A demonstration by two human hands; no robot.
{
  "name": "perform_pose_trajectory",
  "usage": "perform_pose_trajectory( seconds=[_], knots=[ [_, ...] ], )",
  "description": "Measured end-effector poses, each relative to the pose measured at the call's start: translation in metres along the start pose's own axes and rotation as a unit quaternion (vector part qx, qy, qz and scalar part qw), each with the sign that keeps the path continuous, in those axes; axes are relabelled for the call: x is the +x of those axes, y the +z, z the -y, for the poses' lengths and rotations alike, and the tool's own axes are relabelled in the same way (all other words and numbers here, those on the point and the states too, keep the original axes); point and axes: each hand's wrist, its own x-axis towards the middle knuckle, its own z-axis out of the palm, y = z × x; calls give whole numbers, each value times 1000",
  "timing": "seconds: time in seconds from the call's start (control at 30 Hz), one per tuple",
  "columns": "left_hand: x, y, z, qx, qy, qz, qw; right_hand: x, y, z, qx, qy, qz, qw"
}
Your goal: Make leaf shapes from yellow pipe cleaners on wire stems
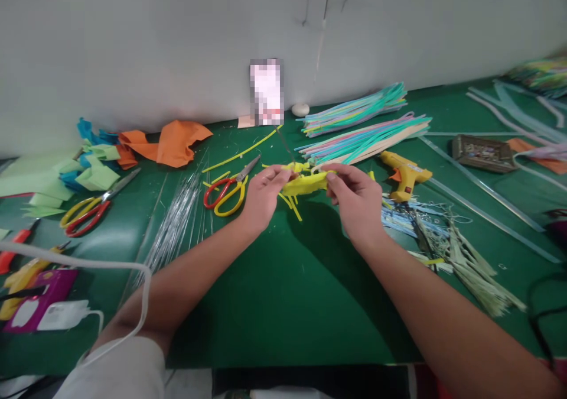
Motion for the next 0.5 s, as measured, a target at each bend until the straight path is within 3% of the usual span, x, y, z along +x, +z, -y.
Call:
perform_pose_trajectory(
  seconds=[0.13, 0.3, 0.43, 0.5],
  knots=[
    [0, 0, 1, 9, -12, -8, 1000, 2, 3, -5, 77, 2, 18, 997],
    [-7, 4, 4, -6, -25, -74, 997, 4, 5, -12, 112, -12, 3, 994],
    [-13, 10, -3, -89, -102, -35, 990, 1, 3, -9, 131, -3, 42, 990],
    [-16, 10, -9, -88, -76, -27, 993, -3, 2, -6, 134, 1, 76, 988]
  ],
)
